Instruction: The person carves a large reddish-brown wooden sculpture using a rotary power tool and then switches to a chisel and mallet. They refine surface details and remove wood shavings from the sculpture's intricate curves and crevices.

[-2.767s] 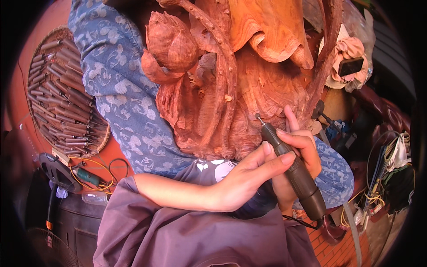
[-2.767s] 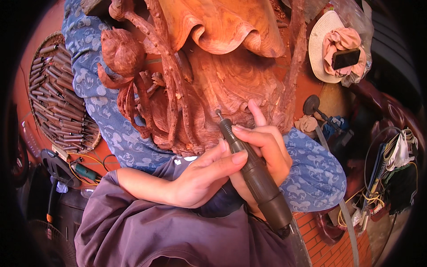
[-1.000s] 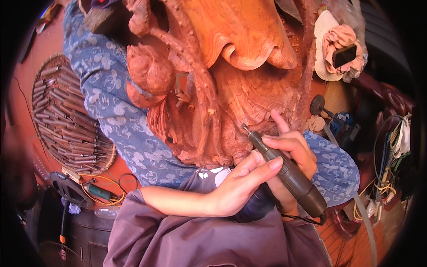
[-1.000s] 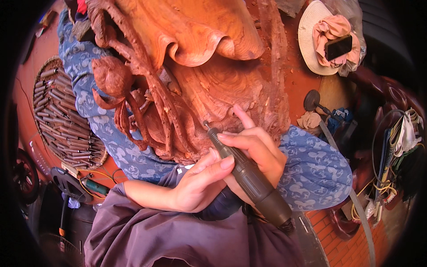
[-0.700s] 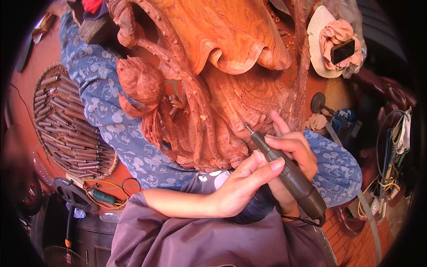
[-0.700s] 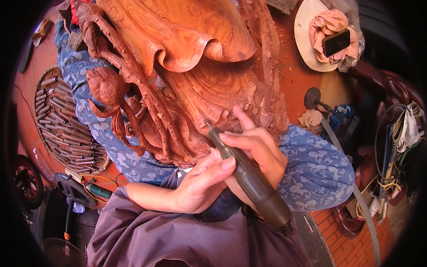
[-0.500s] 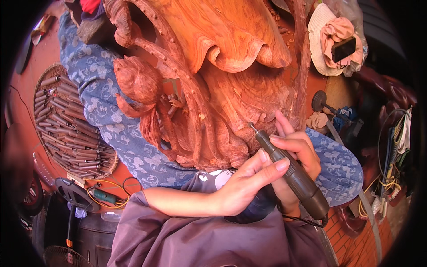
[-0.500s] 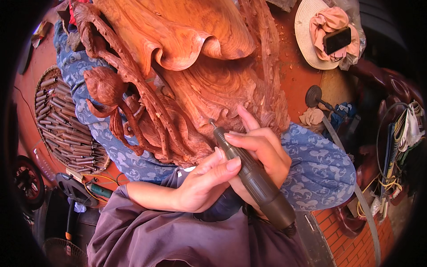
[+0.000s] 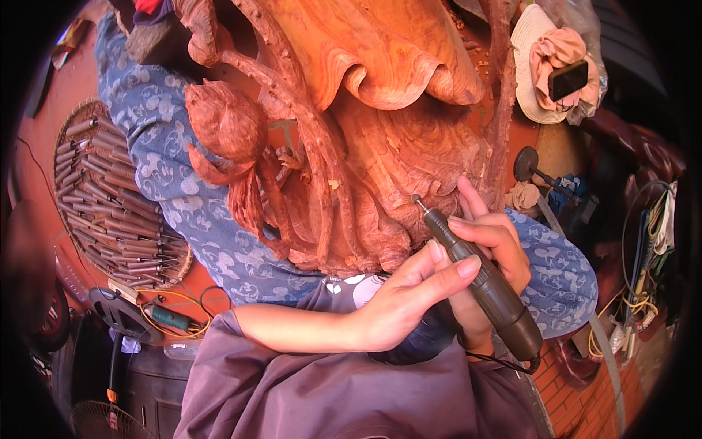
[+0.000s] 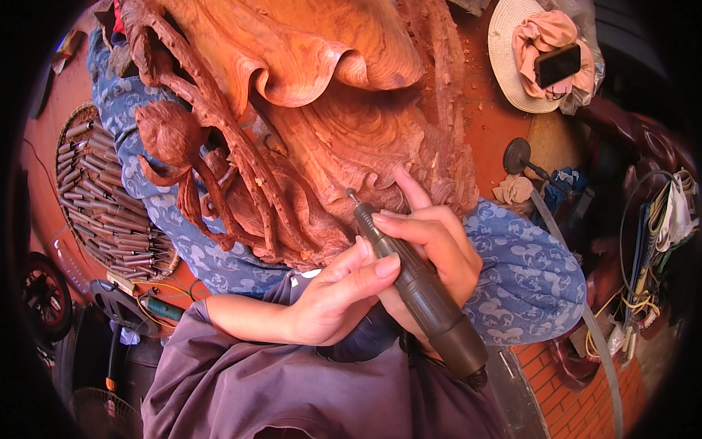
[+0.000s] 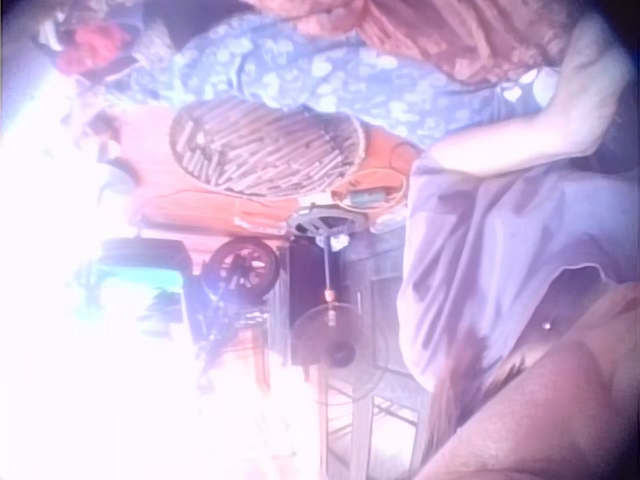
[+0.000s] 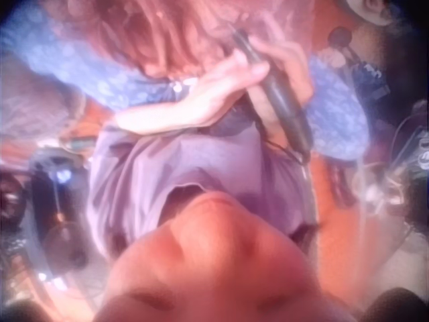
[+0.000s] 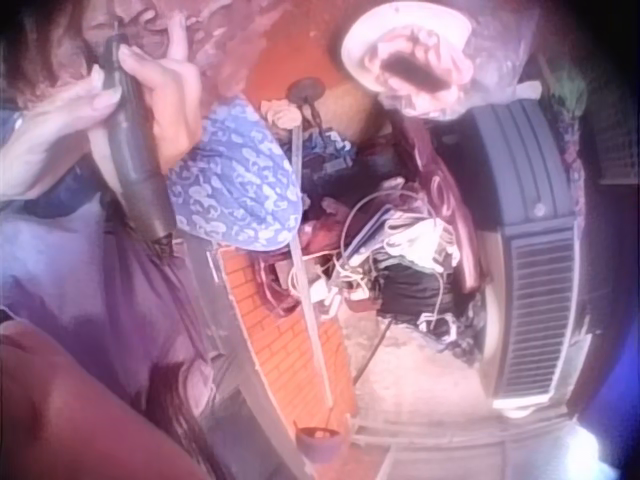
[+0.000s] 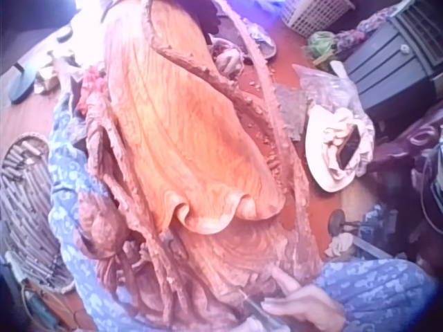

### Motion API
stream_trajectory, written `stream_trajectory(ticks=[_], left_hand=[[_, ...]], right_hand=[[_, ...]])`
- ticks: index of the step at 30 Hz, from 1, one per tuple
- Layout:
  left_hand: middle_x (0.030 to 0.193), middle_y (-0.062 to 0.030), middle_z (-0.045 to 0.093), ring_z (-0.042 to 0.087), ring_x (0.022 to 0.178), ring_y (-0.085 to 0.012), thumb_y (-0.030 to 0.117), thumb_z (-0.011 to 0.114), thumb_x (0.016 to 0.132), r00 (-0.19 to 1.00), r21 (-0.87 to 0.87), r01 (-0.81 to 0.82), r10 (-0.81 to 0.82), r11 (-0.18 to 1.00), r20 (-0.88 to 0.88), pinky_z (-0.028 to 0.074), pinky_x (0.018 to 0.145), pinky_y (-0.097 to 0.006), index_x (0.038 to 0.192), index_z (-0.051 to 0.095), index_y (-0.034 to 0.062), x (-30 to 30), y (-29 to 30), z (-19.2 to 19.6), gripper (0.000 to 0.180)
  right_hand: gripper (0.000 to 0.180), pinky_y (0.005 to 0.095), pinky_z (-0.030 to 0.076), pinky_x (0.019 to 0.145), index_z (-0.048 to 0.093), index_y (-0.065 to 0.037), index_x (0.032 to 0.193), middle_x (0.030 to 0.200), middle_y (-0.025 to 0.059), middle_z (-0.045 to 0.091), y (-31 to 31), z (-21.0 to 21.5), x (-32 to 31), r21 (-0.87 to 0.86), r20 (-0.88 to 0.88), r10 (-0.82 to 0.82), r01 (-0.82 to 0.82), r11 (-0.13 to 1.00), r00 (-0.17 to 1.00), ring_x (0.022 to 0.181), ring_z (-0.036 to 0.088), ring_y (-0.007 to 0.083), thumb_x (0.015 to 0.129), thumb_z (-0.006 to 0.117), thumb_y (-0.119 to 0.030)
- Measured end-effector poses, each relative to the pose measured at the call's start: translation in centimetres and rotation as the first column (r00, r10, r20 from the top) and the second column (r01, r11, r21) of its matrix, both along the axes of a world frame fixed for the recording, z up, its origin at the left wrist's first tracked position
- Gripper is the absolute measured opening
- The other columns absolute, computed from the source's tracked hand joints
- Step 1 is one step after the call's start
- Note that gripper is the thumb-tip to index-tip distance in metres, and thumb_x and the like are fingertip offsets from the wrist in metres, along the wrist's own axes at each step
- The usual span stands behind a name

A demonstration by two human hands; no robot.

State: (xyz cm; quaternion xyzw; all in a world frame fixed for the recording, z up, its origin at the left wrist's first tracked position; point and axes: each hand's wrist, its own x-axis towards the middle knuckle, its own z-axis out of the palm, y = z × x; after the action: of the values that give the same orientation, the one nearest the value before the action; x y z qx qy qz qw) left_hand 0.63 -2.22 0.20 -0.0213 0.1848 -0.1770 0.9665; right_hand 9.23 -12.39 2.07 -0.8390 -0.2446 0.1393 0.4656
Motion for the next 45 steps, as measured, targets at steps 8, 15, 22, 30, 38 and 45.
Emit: stream_trajectory(ticks=[8, 15, 22, 30, 38, 45], left_hand=[[0.119, -0.0045, 0.056, 0.051, 0.113, -0.0121, 0.028, 0.049, 0.104, 1.000, 0.029, 0.003, -0.003, 1.000, -0.015, 0.039, 0.099, -0.031, 0.124, 0.048, 0.0050, -0.2, -0.1, -0.1, 0.031], [0.117, -0.0008, 0.055, 0.046, 0.115, -0.0086, 0.028, 0.048, 0.105, 1.000, 0.005, -0.019, 0.019, 1.000, 0.019, 0.034, 0.103, -0.029, 0.122, 0.050, 0.0027, 0.3, -0.2, -0.1, 0.031], [0.120, -0.0054, 0.056, 0.052, 0.113, -0.0125, 0.028, 0.049, 0.104, 1.000, 0.053, 0.004, -0.003, 0.999, -0.006, 0.041, 0.099, -0.031, 0.124, 0.048, 0.0036, -0.3, -0.3, -0.1, 0.031], [0.123, -0.0042, 0.054, 0.048, 0.119, -0.0119, 0.029, 0.048, 0.105, 1.000, 0.046, -0.023, 0.022, 0.999, 0.013, 0.035, 0.105, -0.032, 0.129, 0.046, 0.0024, 0.4, -0.6, 0.1, 0.036], [0.127, -0.0056, 0.054, 0.049, 0.122, -0.0129, 0.029, 0.047, 0.105, 1.000, 0.064, -0.015, 0.014, 0.998, 0.018, 0.037, 0.104, -0.032, 0.131, 0.046, 0.0012, 0.0, -0.6, -0.1, 0.039], [0.126, -0.0050, 0.053, 0.048, 0.120, -0.0115, 0.029, 0.048, 0.105, 0.997, 0.082, -0.054, 0.049, 0.995, 0.056, 0.037, 0.103, -0.030, 0.131, 0.045, 0.0007, 0.5, -0.9, -0.2, 0.038]], right_hand=[[0.018, 0.0595, 0.048, 0.100, 0.067, 0.005, 0.093, 0.077, 0.0115, 0.062, 0.3, 0.2, 0.0, 0.009, -0.032, 0.021, -0.021, 1.000, 0.999, 0.070, 0.064, 0.0174, 0.079, 0.070, -0.007], [0.016, 0.0595, 0.048, 0.100, 0.067, 0.004, 0.093, 0.077, 0.0105, 0.061, 0.0, 0.1, 0.0, 0.001, -0.009, -0.013, 0.013, 1.000, 1.000, 0.070, 0.063, 0.0171, 0.080, 0.070, -0.004], [0.016, 0.0599, 0.048, 0.100, 0.067, 0.003, 0.094, 0.077, 0.0110, 0.061, 0.1, 0.0, -0.1, 0.011, -0.008, 0.012, -0.012, 1.000, 1.000, 0.069, 0.063, 0.0168, 0.080, 0.071, -0.004], [0.017, 0.0608, 0.046, 0.101, 0.067, 0.003, 0.094, 0.078, 0.0103, 0.059, -0.3, 0.1, -0.3, 0.004, -0.057, -0.043, 0.043, 0.999, 0.997, 0.072, 0.062, 0.0170, 0.080, 0.072, -0.005], [0.017, 0.0613, 0.046, 0.102, 0.067, 0.001, 0.094, 0.080, 0.0093, 0.059, -0.2, -0.1, -0.4, -0.002, -0.035, -0.003, 0.002, 1.000, 0.999, 0.074, 0.062, 0.0172, 0.080, 0.073, -0.006], [0.018, 0.0600, 0.046, 0.103, 0.067, 0.001, 0.095, 0.081, 0.0089, 0.058, -0.5, 0.0, -0.5, -0.025, -0.068, -0.065, 0.063, 0.998, 0.996, 0.078, 0.063, 0.0183, 0.078, 0.074, -0.003]])
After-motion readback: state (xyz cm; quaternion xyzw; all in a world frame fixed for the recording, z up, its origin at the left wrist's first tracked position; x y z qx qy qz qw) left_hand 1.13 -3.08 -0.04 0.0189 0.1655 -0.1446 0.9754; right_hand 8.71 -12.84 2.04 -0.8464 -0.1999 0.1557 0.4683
